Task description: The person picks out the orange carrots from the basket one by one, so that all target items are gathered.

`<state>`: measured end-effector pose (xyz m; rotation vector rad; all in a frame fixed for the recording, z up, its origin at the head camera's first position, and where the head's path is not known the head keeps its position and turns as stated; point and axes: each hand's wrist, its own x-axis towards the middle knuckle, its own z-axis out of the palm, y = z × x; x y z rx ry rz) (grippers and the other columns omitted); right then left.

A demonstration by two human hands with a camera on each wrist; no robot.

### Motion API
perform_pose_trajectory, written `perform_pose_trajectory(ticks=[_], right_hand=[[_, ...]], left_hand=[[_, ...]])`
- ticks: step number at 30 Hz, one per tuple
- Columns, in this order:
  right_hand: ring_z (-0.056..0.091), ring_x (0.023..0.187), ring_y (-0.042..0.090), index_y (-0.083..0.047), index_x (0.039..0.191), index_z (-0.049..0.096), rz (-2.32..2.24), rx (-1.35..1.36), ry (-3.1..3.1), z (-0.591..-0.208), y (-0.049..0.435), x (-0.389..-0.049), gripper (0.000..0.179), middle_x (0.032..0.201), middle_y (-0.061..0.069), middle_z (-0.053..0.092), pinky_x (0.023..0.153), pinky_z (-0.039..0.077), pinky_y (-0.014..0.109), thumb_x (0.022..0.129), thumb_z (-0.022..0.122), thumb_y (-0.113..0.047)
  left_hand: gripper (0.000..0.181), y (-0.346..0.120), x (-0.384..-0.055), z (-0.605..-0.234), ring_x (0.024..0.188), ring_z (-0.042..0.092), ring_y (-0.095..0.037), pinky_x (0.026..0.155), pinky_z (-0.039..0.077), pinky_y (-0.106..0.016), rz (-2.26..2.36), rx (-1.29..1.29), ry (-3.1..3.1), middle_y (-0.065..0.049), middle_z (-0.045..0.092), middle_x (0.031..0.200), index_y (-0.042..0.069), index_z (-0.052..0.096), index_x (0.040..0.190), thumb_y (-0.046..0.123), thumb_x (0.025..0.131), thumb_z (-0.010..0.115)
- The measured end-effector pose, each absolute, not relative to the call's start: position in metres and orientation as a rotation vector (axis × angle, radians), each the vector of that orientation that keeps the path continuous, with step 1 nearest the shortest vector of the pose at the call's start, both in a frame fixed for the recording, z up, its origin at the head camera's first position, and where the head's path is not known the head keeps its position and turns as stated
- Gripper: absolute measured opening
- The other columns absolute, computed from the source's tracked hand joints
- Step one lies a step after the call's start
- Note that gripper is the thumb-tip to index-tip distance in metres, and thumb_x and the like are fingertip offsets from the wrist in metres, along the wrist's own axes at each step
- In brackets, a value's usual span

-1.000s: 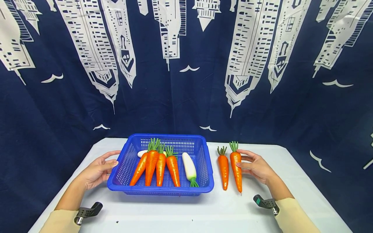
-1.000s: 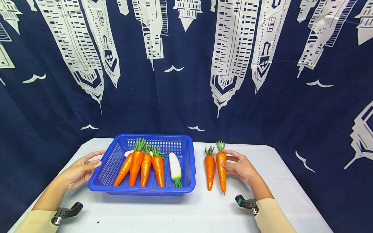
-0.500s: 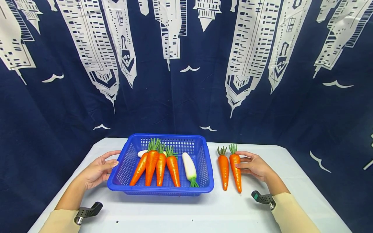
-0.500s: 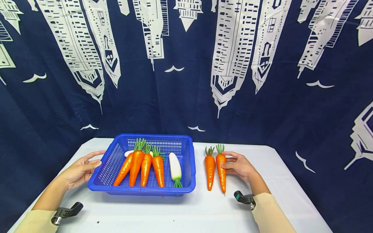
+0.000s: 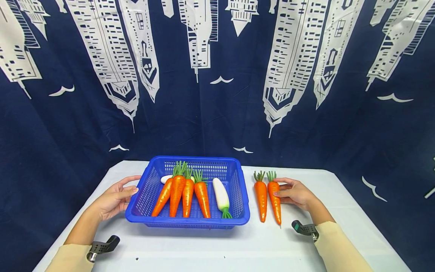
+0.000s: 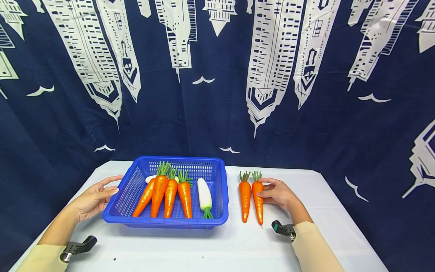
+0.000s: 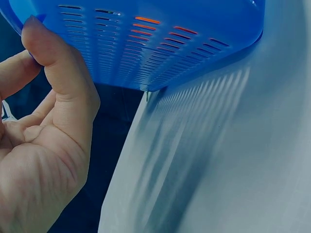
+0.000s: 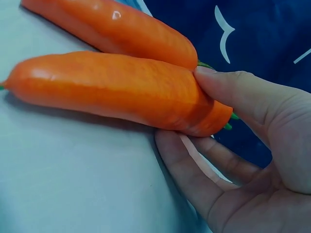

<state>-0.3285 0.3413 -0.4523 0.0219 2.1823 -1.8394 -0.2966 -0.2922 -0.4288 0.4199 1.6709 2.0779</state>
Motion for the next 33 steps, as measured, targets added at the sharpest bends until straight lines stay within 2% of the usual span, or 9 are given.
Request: perform_pose_trajectory(ticks=[13,23,33], right_hand=[[0.072,0.097,0.022,0.002,0.150,0.045,-1.747,0.076,2.268,-0.4500,0.3367,-0.3324,0.073,0.132,0.026,0.063,0.088,0.064,0.045,0.086,0.080,-0.002],[0.071,0.098,0.022,0.000,0.149,0.049,-1.707,0.078,2.287,-0.4483,0.3350,-0.3330,0.070,0.136,0.026,0.060,0.090,0.063,0.044,0.087,0.080,-0.004],[0.071,0.100,0.022,-0.001,0.152,0.044,-1.715,0.107,2.285,-0.4492,0.3368,-0.3320,0.074,0.142,0.030,0.055,0.090,0.063,0.046,0.087,0.080,-0.006]], left_hand=[[0.040,-0.2925,-0.2965,-0.4280,0.095,0.076,-0.016,0.084,0.064,-0.038,2.056,0.359,1.716,0.002,0.074,0.110,0.027,0.038,0.142,0.008,0.108,0.047],[0.040,-0.2920,-0.2957,-0.4261,0.097,0.076,-0.018,0.085,0.064,-0.039,2.057,0.374,1.703,-0.001,0.073,0.112,0.026,0.037,0.143,0.009,0.108,0.049],[0.040,-0.2915,-0.2948,-0.4251,0.097,0.076,-0.017,0.085,0.064,-0.039,2.059,0.374,1.697,0.000,0.073,0.112,0.025,0.036,0.143,0.009,0.108,0.048]])
